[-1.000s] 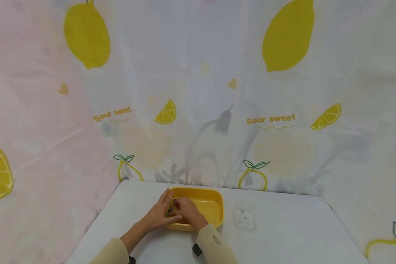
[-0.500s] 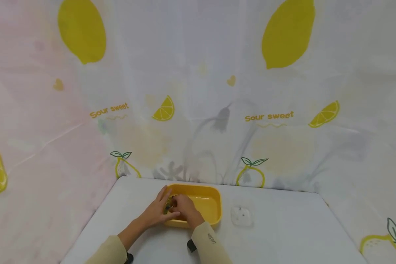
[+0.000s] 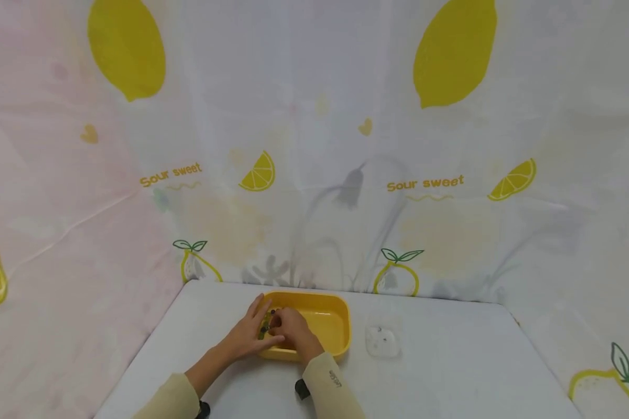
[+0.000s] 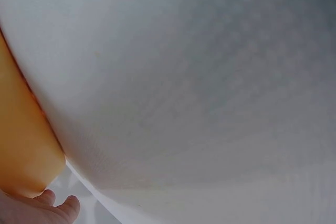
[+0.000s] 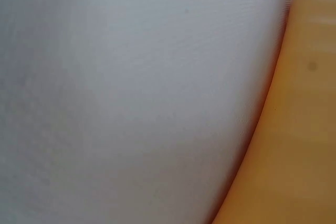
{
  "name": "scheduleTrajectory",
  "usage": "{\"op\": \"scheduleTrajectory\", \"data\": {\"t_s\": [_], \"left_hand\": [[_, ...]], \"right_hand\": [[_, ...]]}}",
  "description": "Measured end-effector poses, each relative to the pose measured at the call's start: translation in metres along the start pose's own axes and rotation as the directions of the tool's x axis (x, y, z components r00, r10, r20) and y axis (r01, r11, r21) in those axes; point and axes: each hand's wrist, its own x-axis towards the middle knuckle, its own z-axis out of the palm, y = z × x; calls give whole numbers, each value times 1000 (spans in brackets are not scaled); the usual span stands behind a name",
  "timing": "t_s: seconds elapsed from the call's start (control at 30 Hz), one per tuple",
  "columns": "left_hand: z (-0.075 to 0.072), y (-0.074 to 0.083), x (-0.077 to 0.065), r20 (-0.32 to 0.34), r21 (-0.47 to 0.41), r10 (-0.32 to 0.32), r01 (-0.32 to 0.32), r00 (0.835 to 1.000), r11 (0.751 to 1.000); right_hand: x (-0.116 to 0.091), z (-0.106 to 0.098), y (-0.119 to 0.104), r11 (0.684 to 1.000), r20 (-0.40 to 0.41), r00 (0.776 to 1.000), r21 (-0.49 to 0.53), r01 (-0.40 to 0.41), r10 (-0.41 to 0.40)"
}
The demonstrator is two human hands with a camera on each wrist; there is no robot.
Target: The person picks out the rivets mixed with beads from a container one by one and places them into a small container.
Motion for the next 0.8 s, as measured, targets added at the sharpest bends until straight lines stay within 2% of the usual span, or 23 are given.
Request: {"op": "scheduleTrajectory", "data": {"t_s": [0.37,0.8], "left_hand": [[0,1,0,-19,7,21,-20,1000,1000],[0,1,0,-16,11,2,-1,1000,1000]], "right_hand": [[-4,-4,2,988,0,1000,155,-24,24],[-3,-2,4,986,-10,1000,167,-8,9]]}}
